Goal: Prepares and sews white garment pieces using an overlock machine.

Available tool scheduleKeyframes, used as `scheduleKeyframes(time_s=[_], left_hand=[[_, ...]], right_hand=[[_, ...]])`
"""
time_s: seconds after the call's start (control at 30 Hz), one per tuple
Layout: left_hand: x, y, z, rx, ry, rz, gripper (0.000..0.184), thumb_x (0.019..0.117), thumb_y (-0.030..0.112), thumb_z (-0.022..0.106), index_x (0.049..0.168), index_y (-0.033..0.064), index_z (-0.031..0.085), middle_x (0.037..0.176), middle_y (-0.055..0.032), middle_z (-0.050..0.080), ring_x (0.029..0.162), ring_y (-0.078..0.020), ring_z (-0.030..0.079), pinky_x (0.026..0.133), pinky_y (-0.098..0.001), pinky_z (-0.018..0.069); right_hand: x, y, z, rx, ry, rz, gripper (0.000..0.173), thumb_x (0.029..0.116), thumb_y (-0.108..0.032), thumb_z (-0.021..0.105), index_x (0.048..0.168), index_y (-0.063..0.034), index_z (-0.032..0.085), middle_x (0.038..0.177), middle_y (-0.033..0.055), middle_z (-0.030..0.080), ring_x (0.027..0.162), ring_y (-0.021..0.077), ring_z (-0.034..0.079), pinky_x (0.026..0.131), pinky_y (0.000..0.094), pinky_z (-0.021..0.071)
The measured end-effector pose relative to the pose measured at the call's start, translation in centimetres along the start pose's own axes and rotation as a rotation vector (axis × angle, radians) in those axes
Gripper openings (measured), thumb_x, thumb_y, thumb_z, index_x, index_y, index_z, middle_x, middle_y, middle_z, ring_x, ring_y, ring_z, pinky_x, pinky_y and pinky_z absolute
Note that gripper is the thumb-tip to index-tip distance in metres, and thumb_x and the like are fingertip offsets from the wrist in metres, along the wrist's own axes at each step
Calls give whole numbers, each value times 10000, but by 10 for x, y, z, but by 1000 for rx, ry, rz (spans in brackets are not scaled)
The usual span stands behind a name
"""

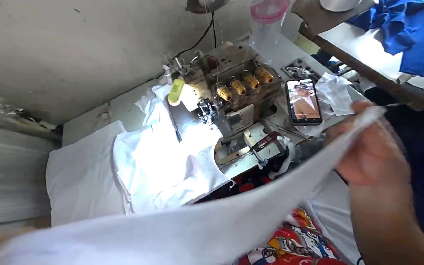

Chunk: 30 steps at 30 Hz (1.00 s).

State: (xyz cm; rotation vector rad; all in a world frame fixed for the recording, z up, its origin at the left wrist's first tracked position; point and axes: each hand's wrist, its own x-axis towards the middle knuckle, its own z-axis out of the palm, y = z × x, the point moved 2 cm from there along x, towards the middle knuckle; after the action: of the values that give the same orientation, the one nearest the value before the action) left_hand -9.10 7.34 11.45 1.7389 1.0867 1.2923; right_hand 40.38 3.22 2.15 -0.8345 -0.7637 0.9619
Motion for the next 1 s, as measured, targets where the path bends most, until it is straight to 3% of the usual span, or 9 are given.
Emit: scheduleKeyframes(time_s=[0.07,0.1,0.17,0.23,0.33,0.47,0.7,0.87,1.0], left_hand=[[44,-41,-24,422,138,-21,143,962,88,588,1092,89,649,977,99,697,902,32,659,801,-187,568],[64,-60,-22,623,139,-36,246,993,163,610,1193,24,640,1084,-14,683,1001,-41,645,882,-246,551],[89,-80,18,851,26,-19,483,1015,192,572,1412,-76,512,1383,-325,549,1299,-421,540,1083,-578,425],[96,-82,87,839,-70,136,419,1003,131,557,1332,-128,568,1319,-389,568,1243,-534,550,1041,-644,423],[88,-91,181,676,-104,252,250,958,83,567,1064,-88,717,1051,-264,716,1008,-366,696,910,-506,526],[77,-123,229,520,-121,229,265,970,223,661,1030,-10,772,1015,-148,760,941,-176,722,901,-338,555],[73,-114,224,481,-168,242,167,971,105,617,995,-34,705,954,-111,722,913,-62,673,873,-184,523],[73,-96,211,452,-258,143,222,971,128,602,1039,-67,683,950,-93,709,852,38,638,797,-108,511],[70,-82,201,295,-302,-68,142,917,201,686,936,61,697,806,102,674,692,111,594,636,-66,497]], right_hand=[[2,34,25,38,-87,172,144,1030,-259,582,1095,-322,693,920,-112,750,810,11,714,755,208,609],[2,48,34,65,-122,227,149,1033,-211,558,1083,-267,686,952,-75,756,850,47,725,791,240,613],[2,71,51,106,-186,285,155,1038,-143,514,1060,-180,663,1008,-24,763,915,89,733,833,276,611],[2,86,64,135,-246,291,153,1045,-111,501,1068,-127,652,1039,-10,760,950,103,731,839,290,611],[-3,94,80,104,-307,248,117,1027,-77,549,1057,-94,661,983,-61,724,903,42,700,811,253,601],[-5,96,80,60,-384,165,99,1003,-74,616,1039,-80,709,951,-95,725,850,-15,678,779,202,580],[-9,101,82,59,-467,165,80,960,-14,658,1016,-21,715,924,-62,739,798,-32,678,720,169,577],[-13,99,93,-87,-589,-112,147,978,-23,637,1012,108,692,872,88,719,774,-26,633,727,123,511],[-21,90,111,-182,-729,-355,136,962,-24,652,975,82,735,829,142,733,746,91,688,727,199,543]])
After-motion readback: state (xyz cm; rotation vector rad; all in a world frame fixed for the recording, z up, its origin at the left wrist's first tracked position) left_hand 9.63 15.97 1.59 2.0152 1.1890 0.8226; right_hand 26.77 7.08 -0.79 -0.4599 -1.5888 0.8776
